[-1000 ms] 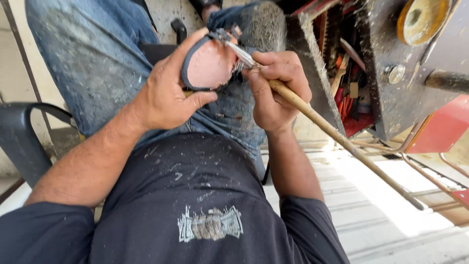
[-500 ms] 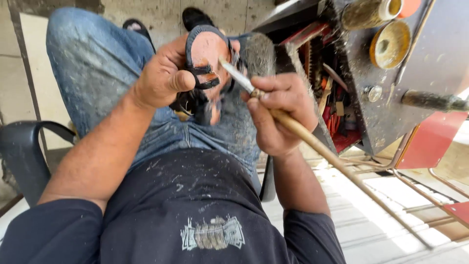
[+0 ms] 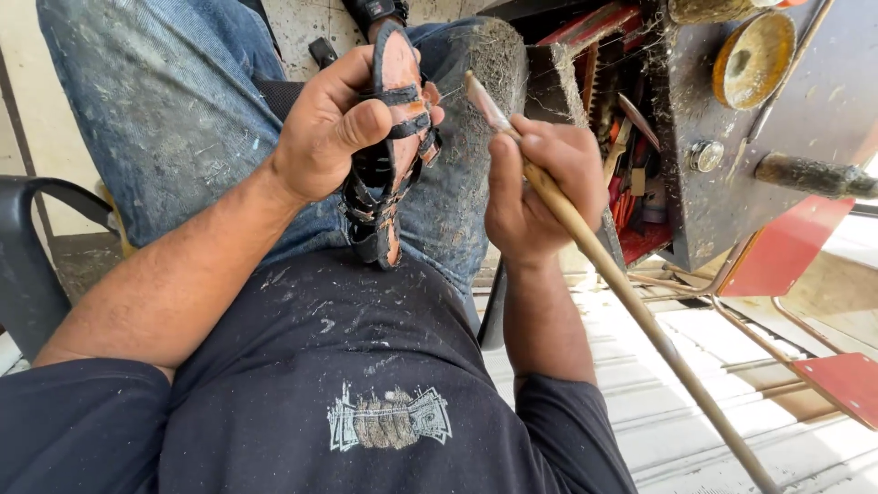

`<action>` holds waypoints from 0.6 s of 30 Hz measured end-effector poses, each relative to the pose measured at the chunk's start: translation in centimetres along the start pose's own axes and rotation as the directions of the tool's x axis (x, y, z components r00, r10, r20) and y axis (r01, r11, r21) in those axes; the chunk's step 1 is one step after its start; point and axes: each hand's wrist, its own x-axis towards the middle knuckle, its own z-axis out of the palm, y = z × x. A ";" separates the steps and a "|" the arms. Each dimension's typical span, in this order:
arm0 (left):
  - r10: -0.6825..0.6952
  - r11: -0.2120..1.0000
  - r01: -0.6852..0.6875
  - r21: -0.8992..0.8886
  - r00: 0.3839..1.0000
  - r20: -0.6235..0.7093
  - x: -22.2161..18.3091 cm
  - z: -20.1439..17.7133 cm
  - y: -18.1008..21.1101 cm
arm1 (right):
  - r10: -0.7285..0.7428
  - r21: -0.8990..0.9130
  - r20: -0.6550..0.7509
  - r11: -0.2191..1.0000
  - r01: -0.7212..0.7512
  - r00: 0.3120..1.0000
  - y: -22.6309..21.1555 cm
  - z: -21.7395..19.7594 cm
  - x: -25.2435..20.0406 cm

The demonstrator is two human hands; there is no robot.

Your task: Applying adhesive to the sole of a sandal using a brush for repair

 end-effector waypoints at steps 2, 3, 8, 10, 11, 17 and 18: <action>0.027 1.000 -0.027 0.012 1.000 0.000 -0.2 0.4 0.4 | -0.043 0.019 -0.027 0.999 0.043 0.999 -0.8 -0.4 0.0; 0.020 1.000 -0.020 0.007 1.000 -0.008 -0.3 0.6 0.5 | -0.032 0.019 -0.022 0.999 0.032 0.999 -0.3 -0.2 -0.3; 0.011 0.999 -0.011 -0.031 1.000 0.007 -0.8 0.6 0.7 | 0.038 0.056 -0.088 0.998 -0.033 0.995 -0.7 -0.3 0.3; 0.045 0.999 -0.045 -0.008 0.999 0.016 -0.4 0.3 0.7 | -0.028 0.048 -0.025 0.998 0.029 0.999 -0.7 -0.4 -0.3; 0.080 0.997 -0.080 0.016 0.996 0.038 -0.4 0.3 0.6 | -0.100 0.039 0.034 0.994 0.099 0.994 -0.9 -0.5 -0.7; 0.035 0.984 -0.023 -0.176 0.997 0.065 -1.8 -0.7 -1.2 | 0.047 -0.092 0.252 0.995 -0.025 0.967 -2.8 -0.9 -2.0; 0.028 0.984 -0.018 -0.179 0.998 0.056 -2.1 -0.8 -0.9 | 0.057 -0.091 0.257 0.995 -0.035 0.965 -2.9 -1.0 -2.5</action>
